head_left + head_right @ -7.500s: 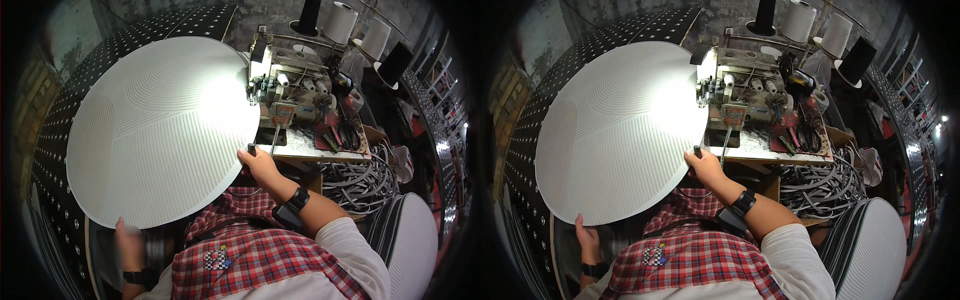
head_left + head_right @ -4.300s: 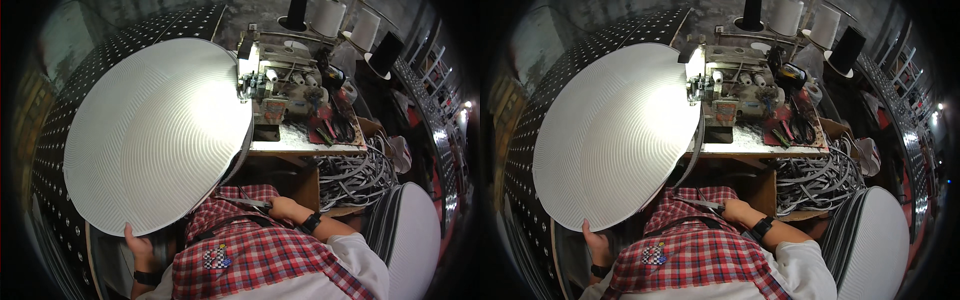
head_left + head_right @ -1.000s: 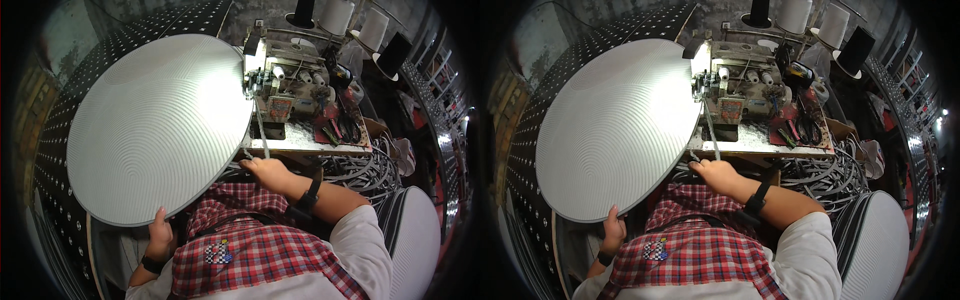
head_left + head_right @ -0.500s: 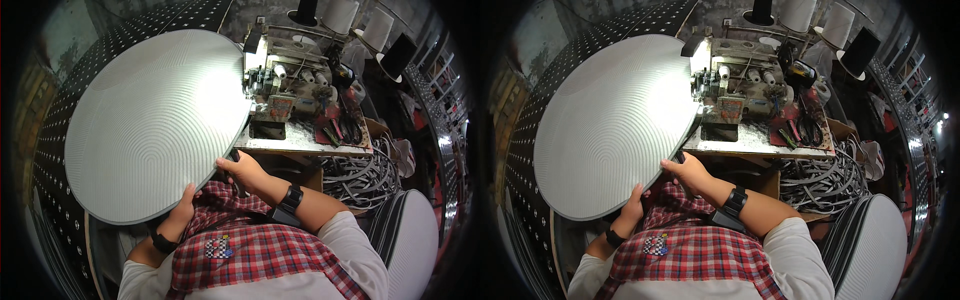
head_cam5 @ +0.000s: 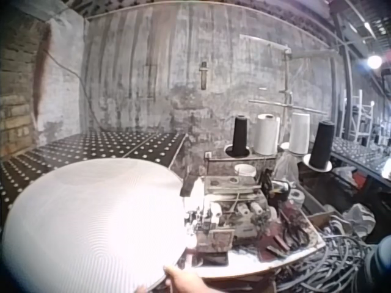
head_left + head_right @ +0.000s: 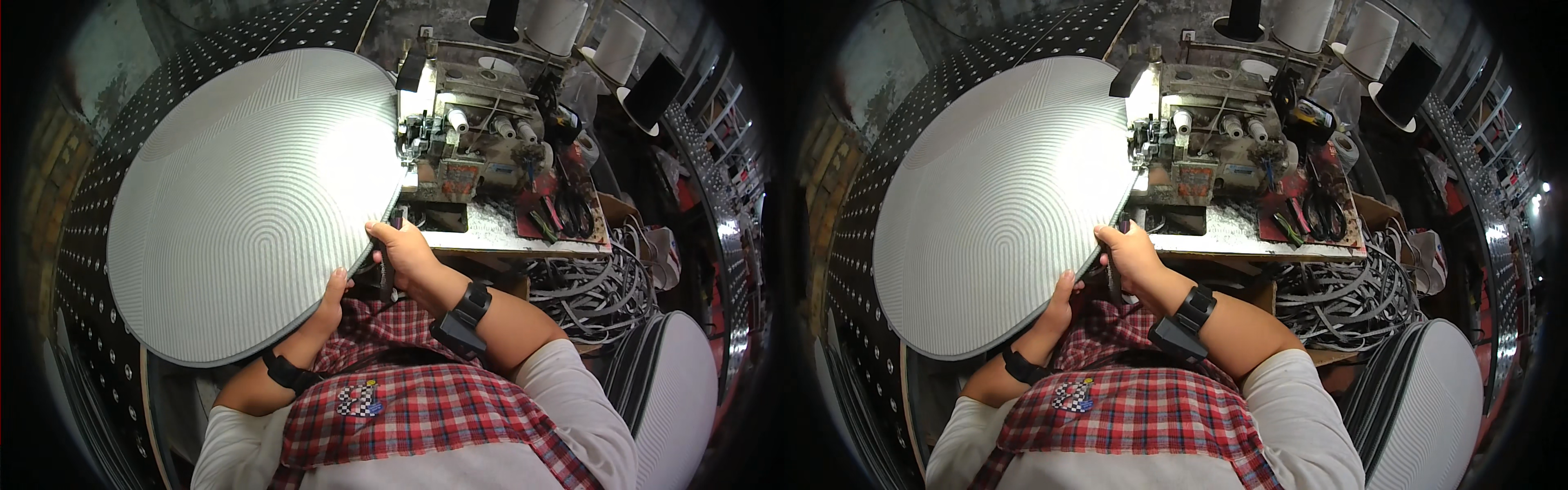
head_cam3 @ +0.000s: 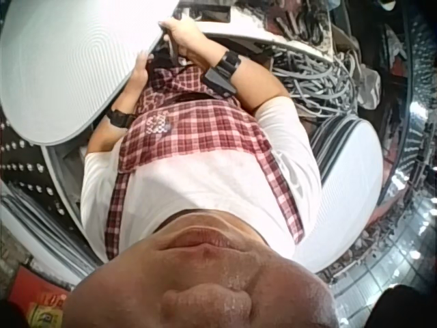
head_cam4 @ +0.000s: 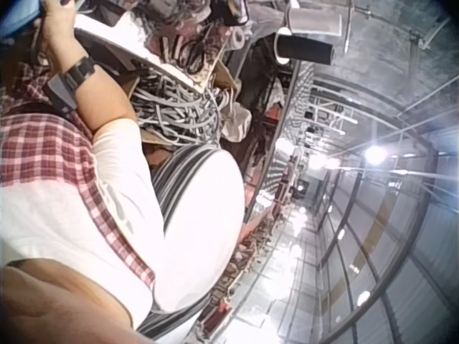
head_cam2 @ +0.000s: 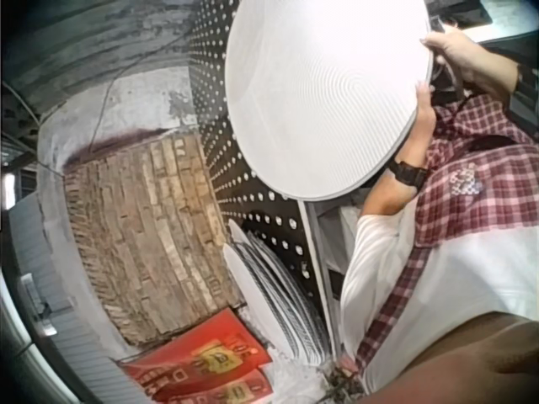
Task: Sewing and binding the edges of circular mesh components using an industrial sewing machine.
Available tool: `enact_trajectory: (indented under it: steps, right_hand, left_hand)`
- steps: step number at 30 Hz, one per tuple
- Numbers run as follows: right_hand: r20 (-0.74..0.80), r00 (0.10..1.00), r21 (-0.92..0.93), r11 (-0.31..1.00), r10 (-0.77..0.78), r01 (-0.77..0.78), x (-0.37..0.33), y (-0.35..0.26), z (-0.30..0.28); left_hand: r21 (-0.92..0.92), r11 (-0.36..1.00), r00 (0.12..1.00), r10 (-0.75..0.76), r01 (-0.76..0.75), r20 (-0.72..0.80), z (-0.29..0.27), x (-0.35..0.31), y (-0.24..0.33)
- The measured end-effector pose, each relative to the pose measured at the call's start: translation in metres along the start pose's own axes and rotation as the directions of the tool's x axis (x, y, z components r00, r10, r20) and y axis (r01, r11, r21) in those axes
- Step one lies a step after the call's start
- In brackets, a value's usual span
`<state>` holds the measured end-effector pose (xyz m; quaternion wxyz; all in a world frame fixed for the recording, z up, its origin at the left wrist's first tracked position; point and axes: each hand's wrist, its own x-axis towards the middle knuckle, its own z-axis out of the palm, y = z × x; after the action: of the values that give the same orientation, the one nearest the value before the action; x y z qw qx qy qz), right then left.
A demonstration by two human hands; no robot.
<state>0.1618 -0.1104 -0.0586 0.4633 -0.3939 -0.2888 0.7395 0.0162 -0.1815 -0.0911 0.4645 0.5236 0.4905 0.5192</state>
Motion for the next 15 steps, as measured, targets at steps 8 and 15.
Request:
enact_trajectory:
  steps: [8,15]
  right_hand:
    - [-0.071,0.995,-0.024,0.998,-0.067,0.065,0.02,-0.012,0.025]
    - [0.073,0.996,-0.359,0.933,0.044,-0.014,0.025,-0.032,0.02]
  left_hand:
    - [0.056,0.998,0.993,0.015,-0.009,-0.114,-0.01,0.028,0.006]
    - [-0.165,0.986,0.954,-0.082,0.035,-0.287,-0.03,0.052,0.028]
